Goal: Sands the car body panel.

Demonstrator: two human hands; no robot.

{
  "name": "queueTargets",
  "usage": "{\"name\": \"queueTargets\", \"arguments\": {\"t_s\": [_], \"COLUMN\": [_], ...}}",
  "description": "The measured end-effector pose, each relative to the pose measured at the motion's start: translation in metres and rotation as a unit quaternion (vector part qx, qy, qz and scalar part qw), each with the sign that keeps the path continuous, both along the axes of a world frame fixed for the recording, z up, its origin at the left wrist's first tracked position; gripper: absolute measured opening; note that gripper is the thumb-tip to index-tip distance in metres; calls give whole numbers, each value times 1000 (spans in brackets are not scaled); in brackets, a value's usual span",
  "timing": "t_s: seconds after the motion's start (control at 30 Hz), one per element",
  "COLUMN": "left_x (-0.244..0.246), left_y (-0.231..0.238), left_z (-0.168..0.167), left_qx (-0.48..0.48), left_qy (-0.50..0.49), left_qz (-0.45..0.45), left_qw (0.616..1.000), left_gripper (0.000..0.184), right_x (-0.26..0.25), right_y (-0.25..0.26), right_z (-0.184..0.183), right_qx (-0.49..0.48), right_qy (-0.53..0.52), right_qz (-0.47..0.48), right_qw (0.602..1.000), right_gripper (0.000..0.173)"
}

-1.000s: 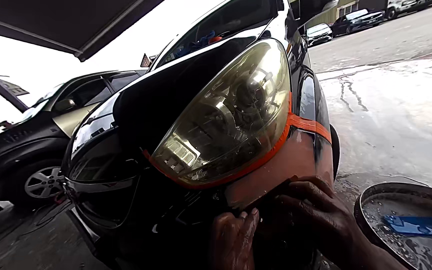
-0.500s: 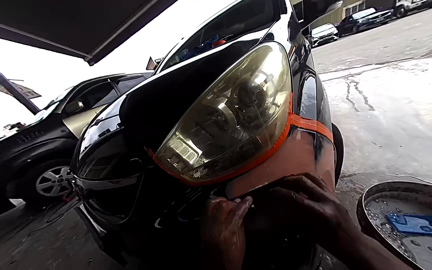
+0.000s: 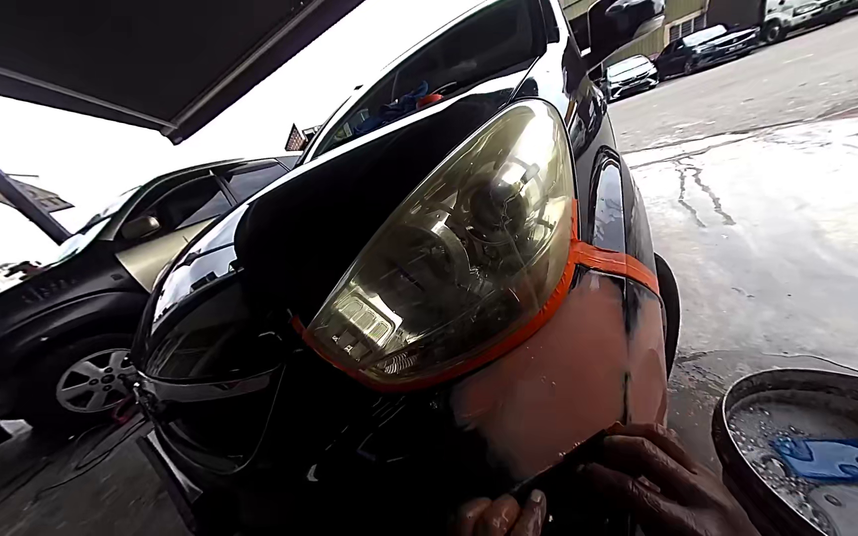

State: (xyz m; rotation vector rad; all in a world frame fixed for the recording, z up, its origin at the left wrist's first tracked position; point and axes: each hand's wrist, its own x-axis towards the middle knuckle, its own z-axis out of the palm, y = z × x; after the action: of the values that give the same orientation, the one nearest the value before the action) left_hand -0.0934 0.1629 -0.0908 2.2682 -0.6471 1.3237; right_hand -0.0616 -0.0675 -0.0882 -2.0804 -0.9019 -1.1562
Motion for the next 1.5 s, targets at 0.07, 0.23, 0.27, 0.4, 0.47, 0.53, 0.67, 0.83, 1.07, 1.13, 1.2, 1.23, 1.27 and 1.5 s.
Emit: {"name": "queueTargets", "arguments": {"t_s": [0.07,0.23,0.27,0.4,0.47,0.53,0.67,0.83,1.07,1.13,1.2,1.23,1.27,1.5], "left_x": [12,21,9,21,41,29,10,33,27,21,0,-7,-9,5], "left_y": [-11,-23,-16,-25,-43,-40,-27,-46,-31,-29,-10,-1,2,-6], "left_z": [14,32,17,27,52,42,12,41,38,35,7,-6,-12,11], "left_qx": [-3,-4,1,25,13,13,33,13,46,37,46,51,54,35], "left_qy": [-1,-23,-4,-8,-51,-33,4,-40,-43,-39,-8,-1,4,-17], "left_qz": [-1,6,2,-3,13,13,4,25,38,40,36,30,29,37], "left_qw": [1000,1000,1000,1000,999,999,999,999,997,998,998,998,998,999], "left_gripper": [18,19,16,22,23,22,19,25,27,26,22,22,22,21], "right_x": [16,21,7,19,38,28,12,30,26,18,-3,-10,-10,7], "right_y": [-8,-10,-8,-17,-24,-23,-21,-26,-18,-10,1,4,5,-10], "right_z": [13,25,7,17,42,30,3,33,23,18,-11,-21,-24,3], "right_qx": [16,54,40,42,56,54,25,52,53,64,45,30,20,-42], "right_qy": [-15,-22,-8,-11,-21,-17,-22,-24,-24,-19,-12,-6,-9,-29], "right_qz": [-11,-41,-32,-42,-74,-66,-43,-72,-69,-74,-57,-43,-39,-44], "right_qw": [1000,997,999,998,995,996,999,996,996,995,997,999,999,998], "right_gripper": [25,22,21,24,25,25,23,23,25,25,20,20,21,17]}}
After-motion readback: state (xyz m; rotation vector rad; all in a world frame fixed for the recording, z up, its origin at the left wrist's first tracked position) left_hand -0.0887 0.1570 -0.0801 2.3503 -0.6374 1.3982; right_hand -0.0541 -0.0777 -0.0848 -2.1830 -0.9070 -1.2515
